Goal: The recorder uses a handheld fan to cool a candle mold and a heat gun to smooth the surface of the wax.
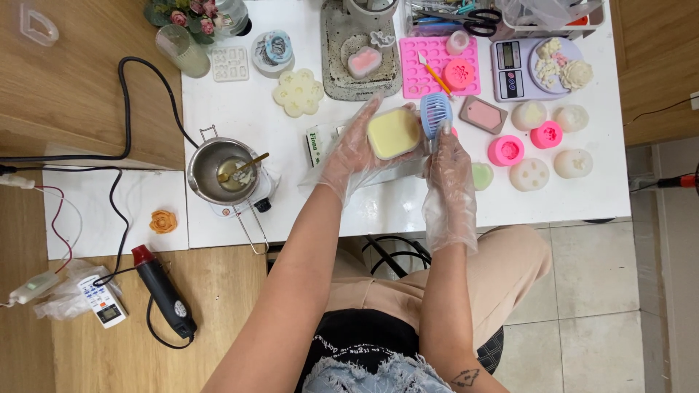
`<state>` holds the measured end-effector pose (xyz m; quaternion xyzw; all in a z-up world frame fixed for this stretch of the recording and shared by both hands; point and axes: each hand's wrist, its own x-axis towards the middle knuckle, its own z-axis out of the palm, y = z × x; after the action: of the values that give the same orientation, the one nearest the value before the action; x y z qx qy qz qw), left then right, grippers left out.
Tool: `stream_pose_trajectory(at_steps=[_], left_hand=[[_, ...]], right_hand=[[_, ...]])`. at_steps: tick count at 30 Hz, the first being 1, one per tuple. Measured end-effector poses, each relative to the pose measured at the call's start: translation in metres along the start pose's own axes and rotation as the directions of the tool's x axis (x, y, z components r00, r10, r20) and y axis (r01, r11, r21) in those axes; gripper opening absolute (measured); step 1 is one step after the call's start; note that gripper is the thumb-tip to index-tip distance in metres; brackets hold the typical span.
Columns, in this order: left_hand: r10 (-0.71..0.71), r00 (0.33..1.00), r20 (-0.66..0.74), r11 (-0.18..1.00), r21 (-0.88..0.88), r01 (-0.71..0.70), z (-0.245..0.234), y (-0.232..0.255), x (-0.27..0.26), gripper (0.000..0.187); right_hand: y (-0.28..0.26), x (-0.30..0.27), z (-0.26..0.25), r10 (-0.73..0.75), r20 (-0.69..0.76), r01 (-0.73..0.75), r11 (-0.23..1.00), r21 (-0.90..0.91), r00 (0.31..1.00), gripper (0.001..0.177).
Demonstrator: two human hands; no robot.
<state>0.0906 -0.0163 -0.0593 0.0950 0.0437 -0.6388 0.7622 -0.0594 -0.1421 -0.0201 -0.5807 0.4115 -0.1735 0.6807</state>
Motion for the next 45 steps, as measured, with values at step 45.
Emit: stream_pose_trajectory(at_steps=[45], left_hand=[[0.019, 0.998, -0.056, 0.999, 0.045, -0.017, -0.024, 0.000, 0.013, 0.088]], right_hand=[[0.017, -0.006, 0.005, -0.568, 0.161, 0.493, 0.498, -0.714, 0.807, 0.042]])
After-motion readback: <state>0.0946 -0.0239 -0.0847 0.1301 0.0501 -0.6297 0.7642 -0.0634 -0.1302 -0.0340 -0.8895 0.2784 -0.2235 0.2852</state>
